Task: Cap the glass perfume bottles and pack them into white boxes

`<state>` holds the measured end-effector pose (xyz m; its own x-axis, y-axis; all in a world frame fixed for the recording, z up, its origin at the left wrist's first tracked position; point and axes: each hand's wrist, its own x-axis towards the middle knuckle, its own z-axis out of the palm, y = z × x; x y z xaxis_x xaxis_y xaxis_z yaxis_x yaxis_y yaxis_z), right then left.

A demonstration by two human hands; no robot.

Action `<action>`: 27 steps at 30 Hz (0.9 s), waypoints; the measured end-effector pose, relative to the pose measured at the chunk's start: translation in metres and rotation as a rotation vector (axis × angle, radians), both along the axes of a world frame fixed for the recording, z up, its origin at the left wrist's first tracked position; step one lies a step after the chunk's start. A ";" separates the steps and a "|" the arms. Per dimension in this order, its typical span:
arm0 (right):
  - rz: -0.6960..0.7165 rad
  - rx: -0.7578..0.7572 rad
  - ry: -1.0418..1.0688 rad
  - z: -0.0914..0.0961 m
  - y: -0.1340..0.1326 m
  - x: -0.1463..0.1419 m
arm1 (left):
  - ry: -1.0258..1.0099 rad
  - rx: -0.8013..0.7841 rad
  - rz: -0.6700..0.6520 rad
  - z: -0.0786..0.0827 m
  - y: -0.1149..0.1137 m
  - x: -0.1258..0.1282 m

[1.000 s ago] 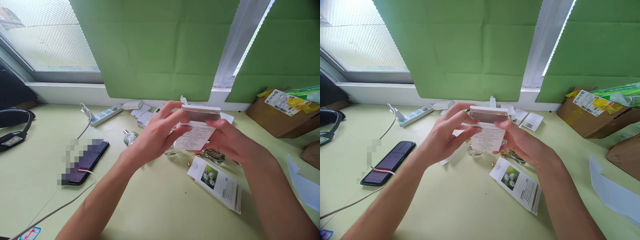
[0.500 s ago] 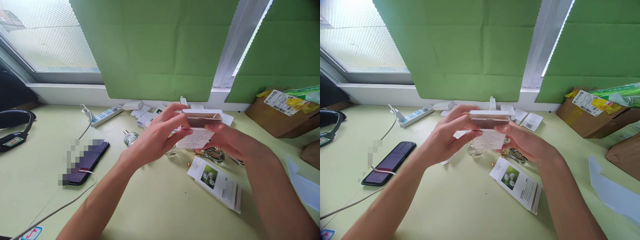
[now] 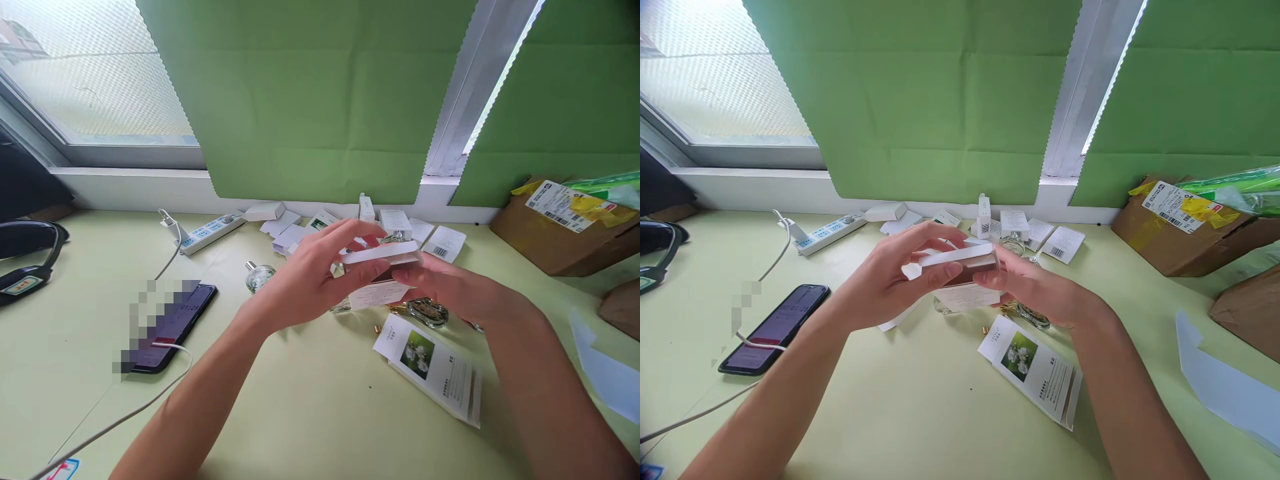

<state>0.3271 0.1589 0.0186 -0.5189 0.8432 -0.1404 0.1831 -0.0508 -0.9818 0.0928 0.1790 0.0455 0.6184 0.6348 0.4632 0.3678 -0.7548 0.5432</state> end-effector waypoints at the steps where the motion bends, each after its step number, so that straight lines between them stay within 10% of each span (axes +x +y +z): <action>1: 0.001 -0.007 0.007 0.001 -0.001 -0.001 | -0.009 -0.012 -0.002 0.001 0.000 0.000; 27: -0.049 -0.002 0.068 -0.003 0.000 0.003 | -0.020 -0.054 -0.069 0.006 0.003 -0.009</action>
<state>0.3301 0.1588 0.0154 -0.4851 0.8678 -0.1078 0.1128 -0.0602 -0.9918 0.0838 0.1824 0.0512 0.6526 0.6153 0.4421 0.3048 -0.7474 0.5903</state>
